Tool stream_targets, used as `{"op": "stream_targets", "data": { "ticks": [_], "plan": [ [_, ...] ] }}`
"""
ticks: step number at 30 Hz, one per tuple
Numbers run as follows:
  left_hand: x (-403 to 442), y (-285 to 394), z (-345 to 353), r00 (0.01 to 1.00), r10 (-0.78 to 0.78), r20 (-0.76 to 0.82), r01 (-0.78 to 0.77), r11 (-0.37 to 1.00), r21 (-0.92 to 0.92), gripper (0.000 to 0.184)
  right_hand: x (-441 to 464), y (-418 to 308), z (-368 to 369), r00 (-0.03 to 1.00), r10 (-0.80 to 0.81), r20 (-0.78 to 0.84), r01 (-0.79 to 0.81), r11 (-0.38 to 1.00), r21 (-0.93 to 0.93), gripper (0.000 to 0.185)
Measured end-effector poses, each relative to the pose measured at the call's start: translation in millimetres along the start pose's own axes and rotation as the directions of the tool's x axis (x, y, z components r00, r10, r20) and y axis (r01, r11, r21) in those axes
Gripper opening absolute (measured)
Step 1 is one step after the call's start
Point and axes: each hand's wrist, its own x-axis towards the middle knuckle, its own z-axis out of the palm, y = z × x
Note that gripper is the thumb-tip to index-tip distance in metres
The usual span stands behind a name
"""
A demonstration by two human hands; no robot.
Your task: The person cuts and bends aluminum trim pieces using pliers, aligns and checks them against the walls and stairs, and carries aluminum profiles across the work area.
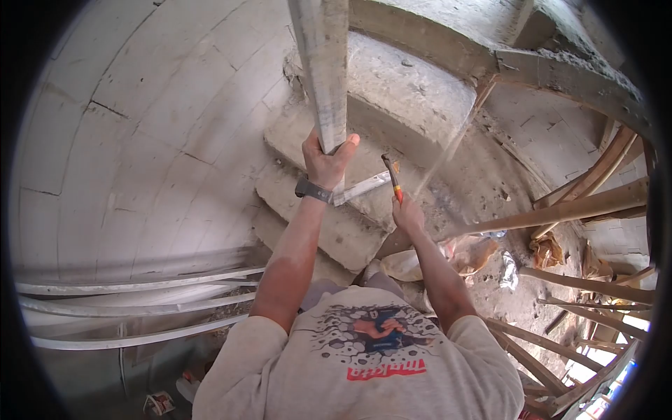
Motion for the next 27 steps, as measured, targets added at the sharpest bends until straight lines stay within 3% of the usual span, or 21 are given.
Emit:
{"op": "stream_targets", "data": {
  "ticks": [2,7,11,14,19,27],
  "plan": [
    [-2,-5,-2,0.999,-0.007,-0.051,0.005,0.999,-0.048,0.022,1,-2,0,1.0,-0.007,0.003,0.007,1.0,-0.008,0.047],
    [-5,0,-21,0.991,0.055,-0.125,-0.049,0.998,0.049,0.017,2,11,19,0.998,-0.028,0.062,0.03,0.999,-0.02,0.047],
    [-12,-16,-31,0.97,0.086,-0.227,-0.07,0.994,0.081,0.016,7,17,32,0.983,0.046,0.18,-0.031,0.996,-0.083,0.05],
    [-13,-11,-32,0.951,0.081,-0.3,-0.09,0.996,-0.018,0.017,3,20,39,0.969,0.085,0.232,-0.057,0.991,-0.124,0.053],
    [-10,-19,-40,0.941,0.085,-0.328,-0.064,0.995,0.075,0.017,9,32,53,0.965,0.084,0.249,-0.068,0.995,-0.071,0.053],
    [-11,-22,-33,0.93,0.071,-0.361,-0.075,0.997,0.004,0.016,22,-7,20,0.994,-0.104,-0.031,0.105,0.994,0.01,0.047]
  ]
}}
